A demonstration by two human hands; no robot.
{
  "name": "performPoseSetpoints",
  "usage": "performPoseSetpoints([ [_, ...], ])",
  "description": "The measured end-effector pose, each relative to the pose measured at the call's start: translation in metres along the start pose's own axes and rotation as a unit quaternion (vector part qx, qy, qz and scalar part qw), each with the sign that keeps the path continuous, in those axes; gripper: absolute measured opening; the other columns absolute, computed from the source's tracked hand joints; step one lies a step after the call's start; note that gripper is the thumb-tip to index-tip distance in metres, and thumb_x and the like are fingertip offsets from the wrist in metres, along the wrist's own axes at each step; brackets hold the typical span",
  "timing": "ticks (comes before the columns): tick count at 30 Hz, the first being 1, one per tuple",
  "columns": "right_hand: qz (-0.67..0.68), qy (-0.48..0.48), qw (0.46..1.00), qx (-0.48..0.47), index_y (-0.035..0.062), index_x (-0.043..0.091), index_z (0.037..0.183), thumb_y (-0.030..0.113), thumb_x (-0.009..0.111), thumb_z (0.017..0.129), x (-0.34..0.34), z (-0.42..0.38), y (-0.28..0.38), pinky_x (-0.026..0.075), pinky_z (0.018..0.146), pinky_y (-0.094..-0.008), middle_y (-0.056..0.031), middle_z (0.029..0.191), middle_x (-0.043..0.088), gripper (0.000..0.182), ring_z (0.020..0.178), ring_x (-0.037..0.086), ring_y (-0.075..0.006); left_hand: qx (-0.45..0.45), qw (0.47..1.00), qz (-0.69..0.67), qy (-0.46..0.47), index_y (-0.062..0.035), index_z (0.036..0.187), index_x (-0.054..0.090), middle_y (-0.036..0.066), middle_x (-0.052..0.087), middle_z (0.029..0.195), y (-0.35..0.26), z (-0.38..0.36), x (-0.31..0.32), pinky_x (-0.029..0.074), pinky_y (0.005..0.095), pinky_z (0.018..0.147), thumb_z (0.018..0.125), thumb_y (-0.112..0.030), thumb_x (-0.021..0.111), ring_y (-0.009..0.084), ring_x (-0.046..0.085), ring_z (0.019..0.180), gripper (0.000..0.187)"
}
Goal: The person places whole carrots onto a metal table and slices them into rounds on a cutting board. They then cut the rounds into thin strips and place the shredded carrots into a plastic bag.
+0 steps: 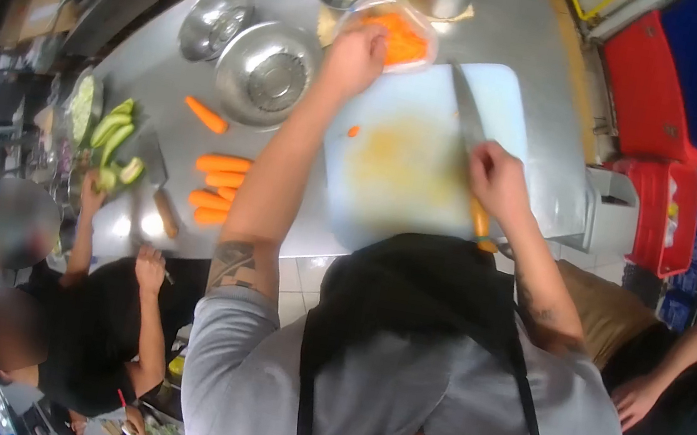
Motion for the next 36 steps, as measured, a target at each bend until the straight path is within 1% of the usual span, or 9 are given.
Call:
performPoseSetpoints([
  [6, -0.029, 0.019, 0.996, 0.081, 0.0000, 0.063, 0.088, 0.018, 0.069, 0.095, 0.004, -0.052, -0.055, 0.052, 0.062, -0.0398, -0.0162, 0.069, 0.066, 0.021, 0.061, 0.066, -0.0283, -0.196, 0.965, -0.166, -0.054, -0.0019, 0.111, 0.075, 0.010, 0.077, 0.089, 0.052, -0.130, -0.059, 0.057, 0.0301, 0.074, 0.098, -0.012, 0.071, 0.0122, 0.070, 0.078, 0.017],
  [12, -0.049, 0.051, 0.991, 0.112, -0.0011, 0.060, 0.083, 0.024, 0.069, 0.096, 0.015, -0.055, -0.055, 0.051, 0.062, -0.0399, -0.0172, 0.068, 0.064, 0.030, 0.060, 0.061, -0.0282, -0.220, 0.972, 0.059, -0.059, -0.0064, 0.111, 0.076, 0.013, 0.077, 0.096, 0.139, -0.232, -0.138, 0.059, 0.0386, 0.078, 0.093, -0.004, 0.070, 0.0320, 0.074, 0.084, 0.019],
  [15, -0.069, 0.060, 0.991, 0.101, -0.0009, 0.061, 0.083, 0.025, 0.070, 0.095, 0.018, -0.052, -0.052, 0.051, 0.063, -0.0420, -0.0181, 0.069, 0.065, 0.030, 0.062, 0.062, -0.0327, -0.221, 0.969, 0.099, 0.054, -0.0112, 0.112, 0.077, 0.011, 0.075, 0.113, 0.201, -0.266, -0.153, 0.056, 0.0411, 0.093, 0.088, -0.001, 0.070, 0.0366, 0.070, 0.105, 0.027],
  [18, -0.074, 0.062, 0.991, 0.096, -0.0006, 0.062, 0.083, 0.026, 0.071, 0.094, 0.018, -0.048, -0.046, 0.052, 0.065, -0.0443, -0.0194, 0.072, 0.066, 0.030, 0.066, 0.064, -0.0382, -0.216, 0.936, 0.221, 0.169, -0.0166, 0.113, 0.079, 0.008, 0.070, 0.126, 0.197, -0.268, -0.147, 0.050, 0.0448, 0.104, 0.084, -0.003, 0.072, 0.0333, 0.062, 0.122, 0.032],
  [26, -0.167, 0.054, 0.973, 0.148, 0.0020, 0.073, 0.095, 0.033, 0.069, 0.089, 0.029, -0.055, -0.072, 0.056, 0.084, -0.0532, -0.0251, 0.096, 0.074, 0.032, 0.093, 0.071, -0.0435, -0.126, 0.910, 0.338, 0.203, -0.0214, 0.122, 0.075, 0.006, 0.072, 0.126, 0.179, -0.244, -0.129, 0.050, 0.0498, 0.103, 0.081, -0.023, 0.082, 0.0300, 0.066, 0.122, 0.041],
  [29, -0.160, 0.050, 0.970, 0.176, 0.0035, 0.073, 0.109, 0.029, 0.074, 0.083, 0.033, -0.059, -0.071, 0.057, 0.088, -0.0508, -0.0218, 0.110, 0.073, 0.037, 0.102, 0.072, -0.0395, -0.087, 0.956, 0.227, 0.161, -0.0108, 0.120, 0.074, 0.015, 0.071, 0.125, 0.135, -0.225, -0.135, 0.051, 0.0538, 0.097, 0.087, -0.026, 0.080, 0.0365, 0.067, 0.114, 0.036],
  [30, -0.154, 0.062, 0.965, 0.201, 0.0054, 0.073, 0.112, 0.025, 0.074, 0.081, 0.026, -0.060, -0.062, 0.058, 0.089, -0.0494, -0.0203, 0.116, 0.072, 0.037, 0.105, 0.071, -0.0382, 0.035, 0.971, 0.226, 0.066, -0.0048, 0.121, 0.072, 0.019, 0.070, 0.119, 0.133, -0.227, -0.133, 0.050, 0.0551, 0.098, 0.092, -0.026, 0.076, 0.0427, 0.064, 0.114, 0.036],
  [32, -0.151, 0.078, 0.967, 0.191, 0.0034, 0.070, 0.118, 0.018, 0.070, 0.081, 0.025, -0.063, -0.053, 0.059, 0.090, -0.0497, -0.0212, 0.121, 0.068, 0.040, 0.108, 0.070, -0.0396, 0.044, 0.979, 0.132, 0.149, 0.0023, 0.128, 0.065, 0.025, 0.065, 0.115, 0.088, -0.216, -0.124, 0.048, 0.0544, 0.096, 0.102, -0.025, 0.065, 0.0500, 0.059, 0.109, 0.038],
  [36, -0.134, 0.047, 0.972, 0.185, 0.0034, 0.067, 0.120, 0.014, 0.064, 0.083, 0.031, -0.068, -0.062, 0.058, 0.088, -0.0516, -0.0232, 0.123, 0.065, 0.039, 0.109, 0.070, -0.0410, 0.003, 0.987, -0.052, 0.153, 0.0043, 0.132, 0.060, 0.018, 0.064, 0.115, 0.019, -0.209, -0.079, 0.050, 0.0471, 0.094, 0.106, -0.021, 0.064, 0.0380, 0.062, 0.106, 0.036],
])
Point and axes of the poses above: each hand's wrist, its own z-axis towards the middle knuckle, its own x-axis out of the palm, y = z × x, the point moved 8 cm from there along z, towards the middle knuckle
